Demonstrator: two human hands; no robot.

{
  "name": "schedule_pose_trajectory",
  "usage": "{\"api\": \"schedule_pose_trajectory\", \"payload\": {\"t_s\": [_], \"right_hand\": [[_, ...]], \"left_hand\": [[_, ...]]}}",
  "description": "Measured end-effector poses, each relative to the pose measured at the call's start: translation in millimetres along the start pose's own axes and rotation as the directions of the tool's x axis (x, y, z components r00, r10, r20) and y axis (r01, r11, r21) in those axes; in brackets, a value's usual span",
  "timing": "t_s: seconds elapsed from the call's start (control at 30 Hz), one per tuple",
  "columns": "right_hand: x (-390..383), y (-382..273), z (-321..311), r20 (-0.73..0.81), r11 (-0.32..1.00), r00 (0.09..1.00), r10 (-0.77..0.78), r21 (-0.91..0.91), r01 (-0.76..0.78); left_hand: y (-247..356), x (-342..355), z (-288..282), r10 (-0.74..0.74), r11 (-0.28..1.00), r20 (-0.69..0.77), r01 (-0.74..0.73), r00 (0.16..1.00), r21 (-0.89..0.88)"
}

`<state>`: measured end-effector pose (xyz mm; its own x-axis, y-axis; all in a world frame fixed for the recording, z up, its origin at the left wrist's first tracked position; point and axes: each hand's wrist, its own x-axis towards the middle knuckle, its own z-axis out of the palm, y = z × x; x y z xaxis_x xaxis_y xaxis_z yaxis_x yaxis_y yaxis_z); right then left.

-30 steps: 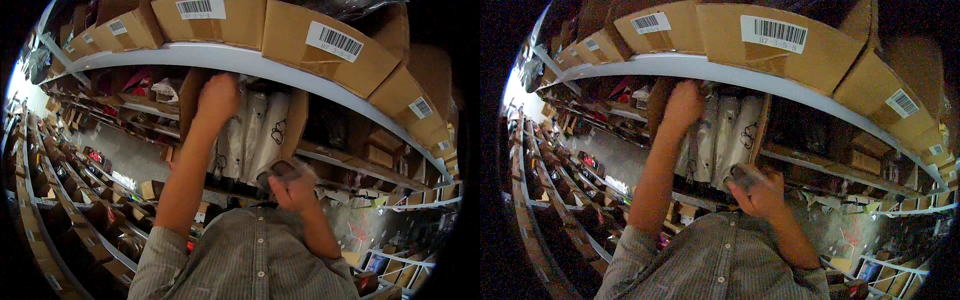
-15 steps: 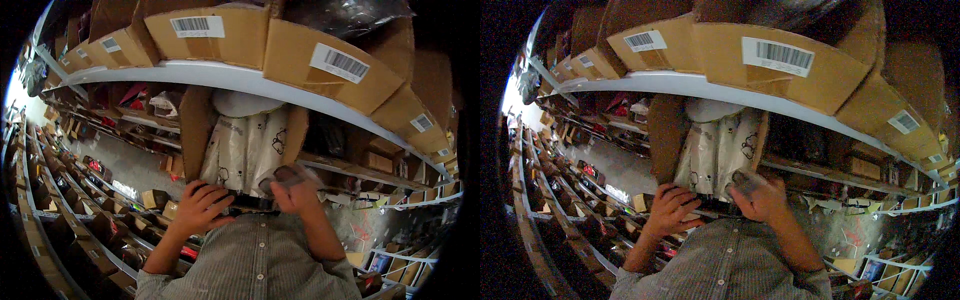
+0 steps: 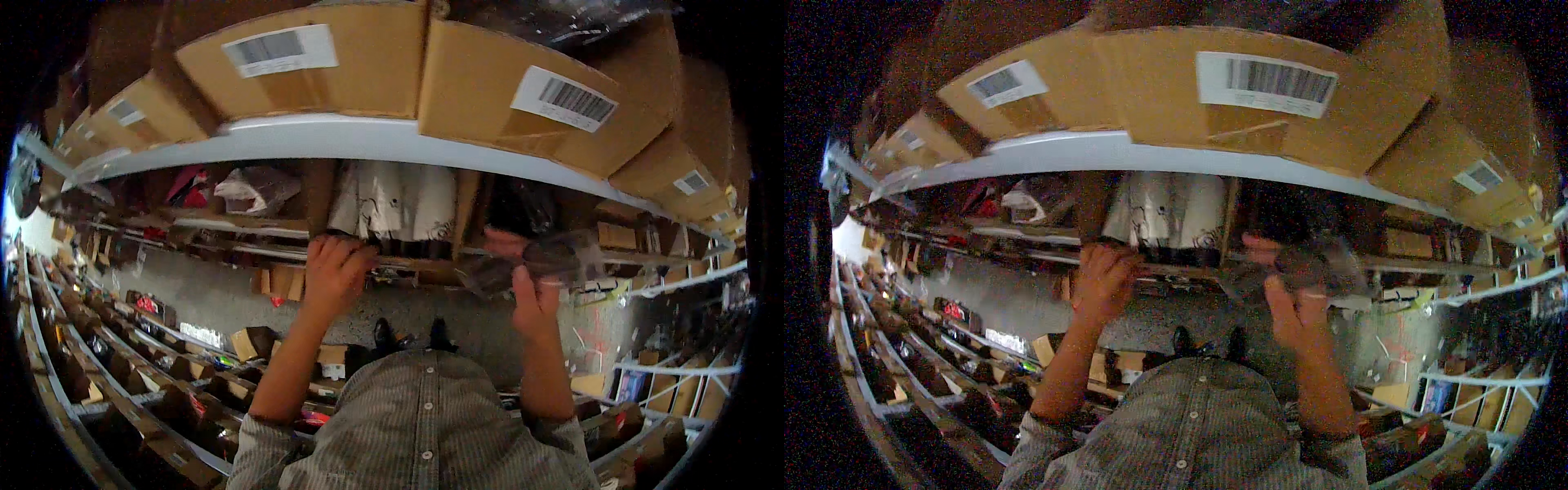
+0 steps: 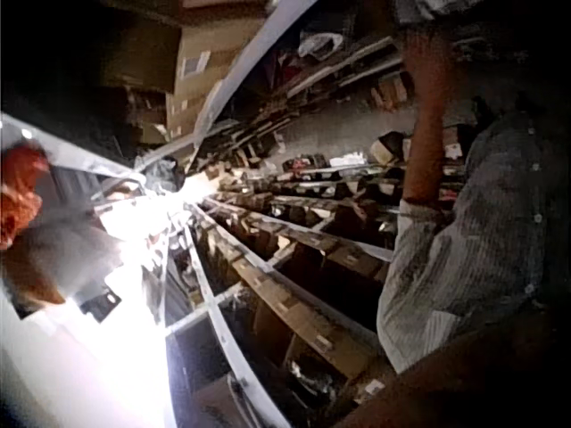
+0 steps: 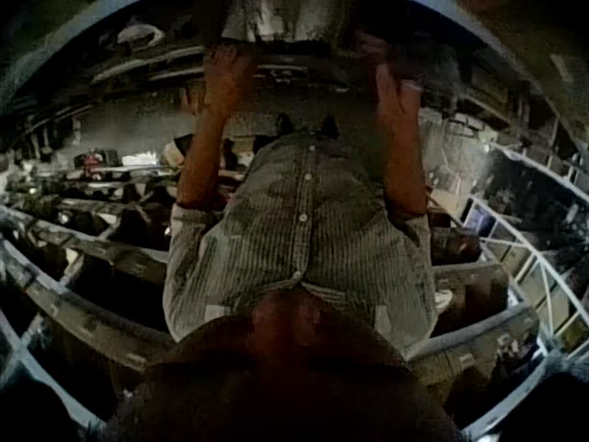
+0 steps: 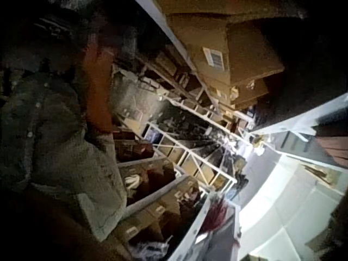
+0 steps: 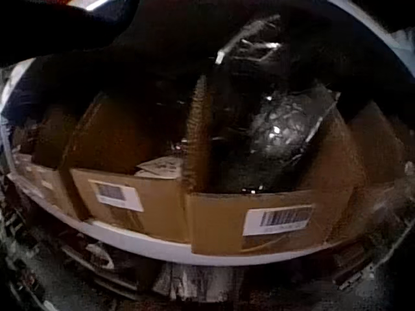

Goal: The person rummages through a cardboard box on a shelf, picking up and inspecting small black plastic parts and a wrapped item. They move items around within the box and briefly handle a plastic-wrapped object before placing it back.

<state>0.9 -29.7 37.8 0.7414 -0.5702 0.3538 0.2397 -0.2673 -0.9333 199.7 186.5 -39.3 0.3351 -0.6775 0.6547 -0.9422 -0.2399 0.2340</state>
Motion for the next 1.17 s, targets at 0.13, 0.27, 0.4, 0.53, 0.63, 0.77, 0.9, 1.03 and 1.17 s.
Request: {"api": "schedule_pose_trajectory", "payload": {"t_s": [0.13,0.27,0.4,0.53,0.63,0.77,0.9,1.03,1.17], "right_hand": [[-71,29,-45,-0.162,0.935,0.923,0.350,-0.006,-0.356],[-120,53,-54,-0.294,0.910,0.861,0.415,0.138,-0.392],[-129,26,-43,-0.267,0.828,0.852,0.450,0.482,-0.287],[-159,38,-52,-0.361,0.789,0.765,0.533,0.538,-0.296],[-174,59,-67,-0.423,0.793,0.711,0.561,0.520,-0.316],[-173,65,-86,-0.404,0.770,0.724,0.559,0.576,-0.273],[-166,61,-103,-0.315,0.723,0.762,0.566,0.635,-0.274],[-156,57,-110,-0.329,0.736,0.766,0.552,0.624,-0.262],[-155,60,-131,-0.271,0.709,0.781,0.562,0.644,-0.287]], "left_hand": [[-16,16,16,-0.040,0.999,0.001,0.040,0.999,0.037],[-20,31,26,0.013,0.998,-0.039,-0.010,0.999,0.067],[-30,31,40,0.063,0.993,-0.061,-0.056,0.996,0.107],[-33,28,44,0.088,0.995,-0.060,-0.085,0.994,0.055],[-24,33,41,0.101,0.991,-0.032,-0.097,0.994,0.094],[-16,30,42,0.120,0.992,0.028,-0.121,0.992,0.029],[-4,32,36,0.122,0.992,0.064,-0.123,0.990,0.013],[-10,30,43,0.123,0.992,0.056,-0.124,0.991,0.017],[-23,21,47,0.107,0.986,0.108,-0.120,0.988,0.117]]}}
